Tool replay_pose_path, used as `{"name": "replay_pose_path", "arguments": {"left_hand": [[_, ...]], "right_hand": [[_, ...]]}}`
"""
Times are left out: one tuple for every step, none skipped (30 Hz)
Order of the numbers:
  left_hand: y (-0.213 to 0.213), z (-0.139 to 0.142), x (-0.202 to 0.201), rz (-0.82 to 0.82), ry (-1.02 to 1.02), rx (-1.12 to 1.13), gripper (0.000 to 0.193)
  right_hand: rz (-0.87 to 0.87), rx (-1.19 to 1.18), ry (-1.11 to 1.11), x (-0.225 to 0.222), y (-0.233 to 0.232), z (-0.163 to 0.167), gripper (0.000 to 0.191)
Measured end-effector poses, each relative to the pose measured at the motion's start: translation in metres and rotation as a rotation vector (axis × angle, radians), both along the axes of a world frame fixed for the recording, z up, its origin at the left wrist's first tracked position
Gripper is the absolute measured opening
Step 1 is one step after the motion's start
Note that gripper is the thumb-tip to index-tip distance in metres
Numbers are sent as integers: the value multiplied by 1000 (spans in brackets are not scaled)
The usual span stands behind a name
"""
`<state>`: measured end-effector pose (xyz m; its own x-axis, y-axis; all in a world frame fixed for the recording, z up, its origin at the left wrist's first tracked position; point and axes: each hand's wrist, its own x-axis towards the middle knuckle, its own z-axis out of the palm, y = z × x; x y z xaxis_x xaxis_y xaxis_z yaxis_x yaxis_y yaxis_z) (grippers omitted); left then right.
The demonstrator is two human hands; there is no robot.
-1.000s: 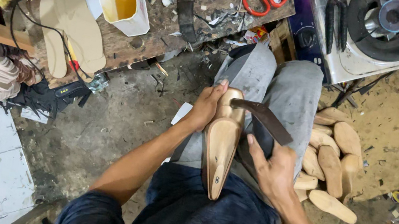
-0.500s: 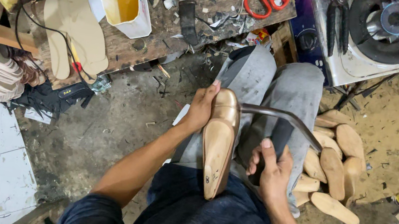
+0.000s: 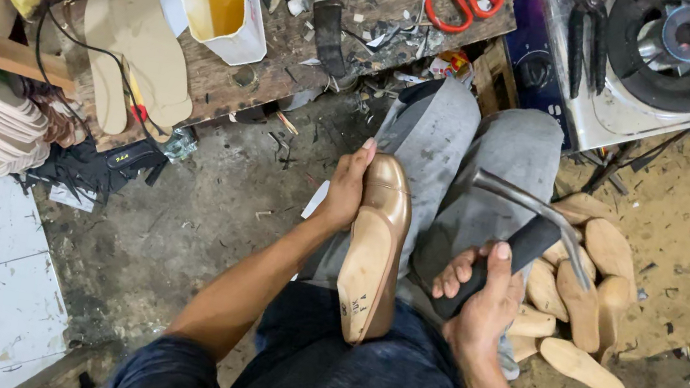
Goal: The person uses pliers and a hammer to attach a new sole to a shoe, then uses scissors to trim excess material from the sole.
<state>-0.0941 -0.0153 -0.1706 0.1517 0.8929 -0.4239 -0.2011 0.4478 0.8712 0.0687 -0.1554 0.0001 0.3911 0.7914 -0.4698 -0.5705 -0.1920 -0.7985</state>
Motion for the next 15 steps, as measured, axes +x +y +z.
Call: {"name": "replay_pose_path", "arguments": {"left_hand": [[0,1,-1,4,51,40,64],[-1,2,-3,1,103,77,65],[-1,6,-4,-5,153,117,66],[-1,13,-5,-19,16,62,67],[-2,22,-6,-38,-123,9,68],[0,33,-6,-52,-260,-39,70],[-2,46,-12,-190,-439,-73,72],[-5,59,-18,-338,-617,-110,75],[-6,73,-23,-494,-792,-148,79],[-6,84,-26,-505,-775,-126,74],[-9,95,-28,-514,-757,-107,69],[-11,102,-29,-524,-739,-92,65],[-13,108,-27,-440,-699,-119,63],[-13,110,-24,-355,-660,-143,63],[-11,111,-21,-271,-620,-169,64]], "right_hand": [[-51,11,44,-2,-1,-1,28],[57,-40,-1,-4,-3,-3,30],[160,-88,-48,-4,-5,-7,31],[259,-133,-95,-3,-10,-12,33],[266,-132,-120,2,-16,-18,33],[280,-128,-146,11,-23,-25,33],[300,-125,-171,20,-32,-32,33],[374,-146,-349,33,-44,-39,35],[440,-165,-531,48,-59,-46,38],[508,-184,-713,64,-74,-52,42],[557,-131,-732,79,-90,-58,41],[606,-83,-750,95,-104,-62,41],[632,235,-1061,113,-114,-64,41],[645,572,-1361,129,-120,-65,46],[780,384,-1392,138,-122,-64,38]]}}
